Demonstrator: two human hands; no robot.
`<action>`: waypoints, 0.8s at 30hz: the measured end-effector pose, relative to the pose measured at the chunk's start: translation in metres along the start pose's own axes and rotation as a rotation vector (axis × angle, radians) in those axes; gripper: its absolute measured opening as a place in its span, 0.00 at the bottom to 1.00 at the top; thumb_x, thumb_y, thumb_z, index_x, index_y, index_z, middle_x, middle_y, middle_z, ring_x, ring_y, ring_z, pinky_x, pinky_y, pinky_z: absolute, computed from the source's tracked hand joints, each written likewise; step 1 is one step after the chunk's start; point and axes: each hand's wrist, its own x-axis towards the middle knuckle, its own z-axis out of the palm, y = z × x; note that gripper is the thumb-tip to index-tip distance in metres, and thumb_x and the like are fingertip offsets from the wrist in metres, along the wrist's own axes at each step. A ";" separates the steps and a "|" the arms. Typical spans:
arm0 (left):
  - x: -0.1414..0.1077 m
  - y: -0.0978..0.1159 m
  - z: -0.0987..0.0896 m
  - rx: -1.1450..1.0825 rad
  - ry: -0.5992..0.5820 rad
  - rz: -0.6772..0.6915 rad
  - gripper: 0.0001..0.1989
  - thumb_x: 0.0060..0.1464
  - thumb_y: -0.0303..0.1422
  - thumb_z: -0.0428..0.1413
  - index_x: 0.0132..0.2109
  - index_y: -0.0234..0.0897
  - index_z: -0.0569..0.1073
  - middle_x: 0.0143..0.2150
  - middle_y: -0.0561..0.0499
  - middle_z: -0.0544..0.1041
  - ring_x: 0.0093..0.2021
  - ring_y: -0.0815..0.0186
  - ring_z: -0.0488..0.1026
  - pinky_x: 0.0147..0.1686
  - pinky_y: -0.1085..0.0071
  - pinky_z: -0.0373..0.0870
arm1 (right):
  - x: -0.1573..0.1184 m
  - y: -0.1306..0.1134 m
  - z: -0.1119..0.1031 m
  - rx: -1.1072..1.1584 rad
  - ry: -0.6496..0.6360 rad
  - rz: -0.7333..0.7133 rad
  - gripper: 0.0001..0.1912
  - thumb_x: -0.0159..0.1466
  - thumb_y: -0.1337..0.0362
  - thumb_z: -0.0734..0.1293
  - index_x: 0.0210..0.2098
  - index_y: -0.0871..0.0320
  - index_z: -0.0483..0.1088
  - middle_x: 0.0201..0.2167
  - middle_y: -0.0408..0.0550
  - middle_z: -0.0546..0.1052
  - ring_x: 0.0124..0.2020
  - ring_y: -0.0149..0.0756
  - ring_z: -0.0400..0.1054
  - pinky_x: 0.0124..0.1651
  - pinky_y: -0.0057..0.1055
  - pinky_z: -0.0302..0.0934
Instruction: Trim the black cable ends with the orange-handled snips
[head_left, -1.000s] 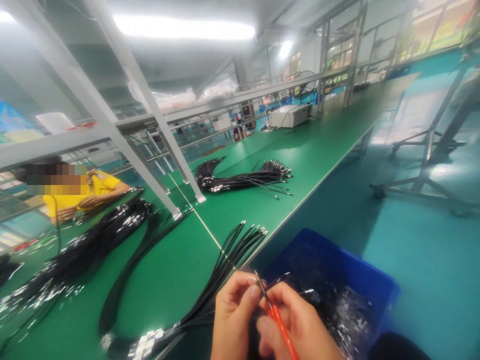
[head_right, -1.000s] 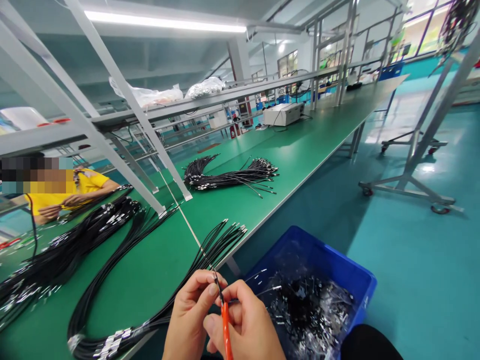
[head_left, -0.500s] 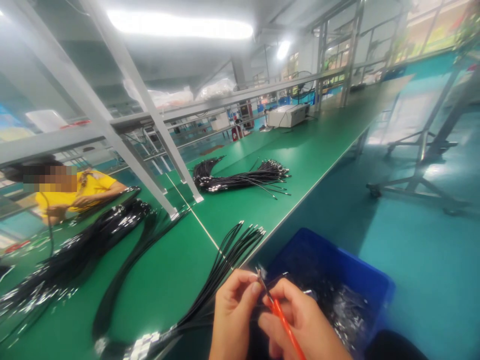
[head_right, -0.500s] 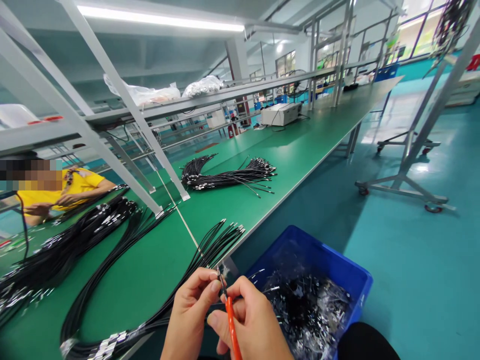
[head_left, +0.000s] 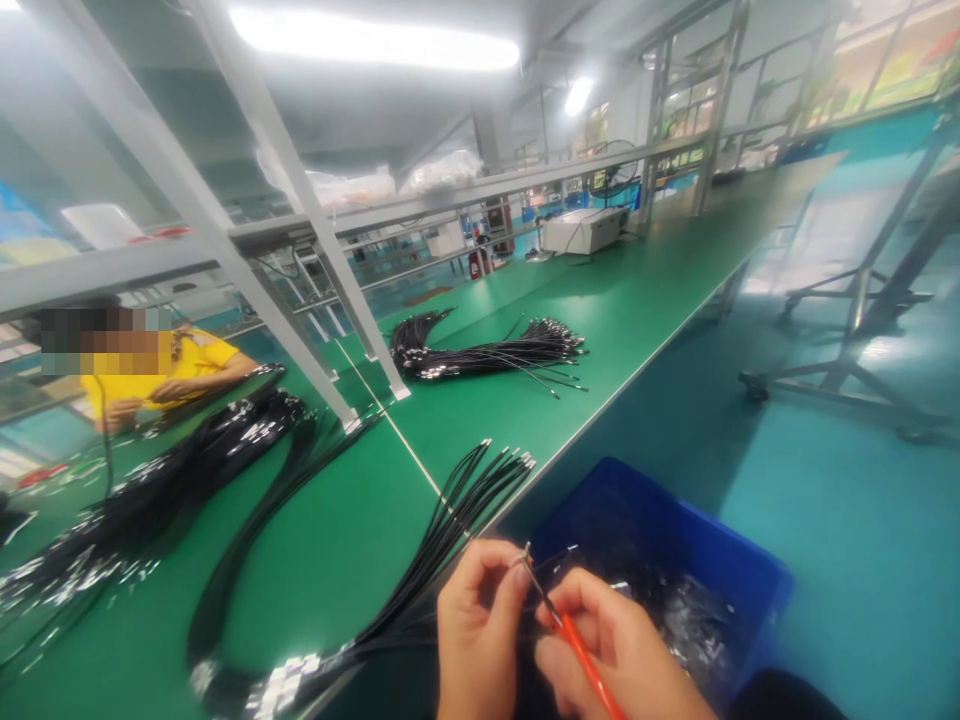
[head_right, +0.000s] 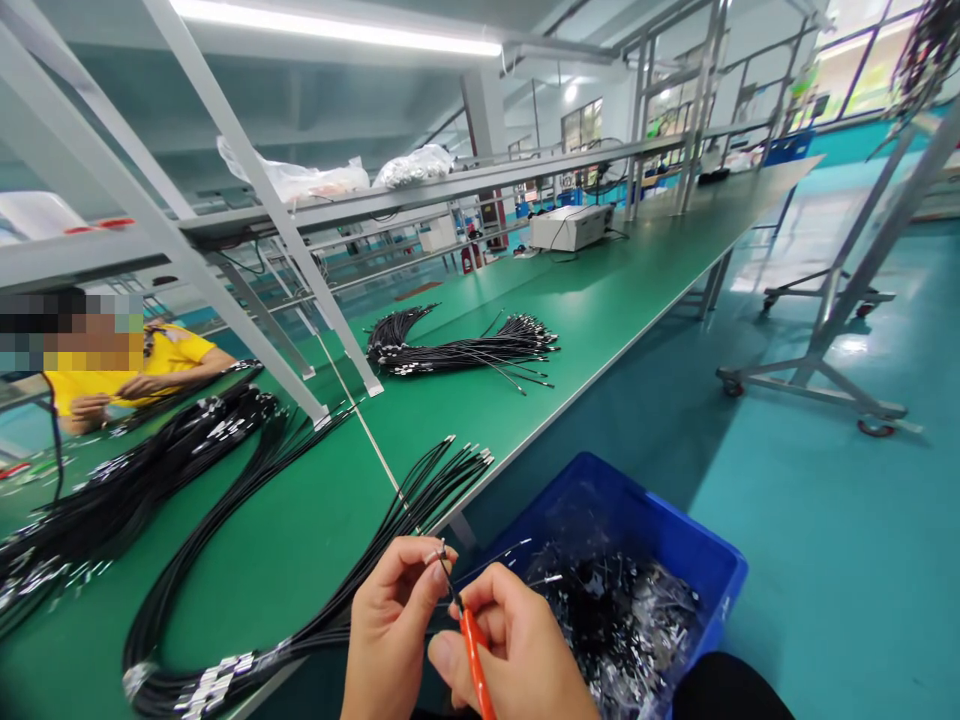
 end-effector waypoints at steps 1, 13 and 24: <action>0.000 0.000 0.000 0.005 0.001 0.012 0.05 0.52 0.32 0.58 0.29 0.37 0.75 0.27 0.53 0.76 0.29 0.66 0.71 0.30 0.74 0.69 | 0.000 -0.002 0.000 -0.014 0.003 -0.003 0.11 0.50 0.63 0.70 0.27 0.56 0.62 0.13 0.34 0.68 0.12 0.21 0.54 0.15 0.19 0.44; 0.001 -0.005 0.007 0.146 0.043 0.174 0.05 0.52 0.28 0.56 0.30 0.39 0.74 0.27 0.54 0.76 0.28 0.67 0.73 0.29 0.76 0.70 | 0.003 -0.009 -0.003 -0.071 -0.034 0.098 0.14 0.53 0.56 0.68 0.28 0.55 0.59 0.13 0.36 0.71 0.09 0.19 0.53 0.11 0.16 0.41; 0.005 -0.009 0.012 0.285 0.042 0.229 0.05 0.53 0.28 0.55 0.32 0.39 0.76 0.27 0.53 0.77 0.28 0.66 0.73 0.28 0.75 0.70 | -0.002 0.001 -0.015 -0.081 0.090 -0.014 0.14 0.48 0.59 0.71 0.27 0.55 0.62 0.13 0.33 0.65 0.15 0.23 0.57 0.17 0.20 0.47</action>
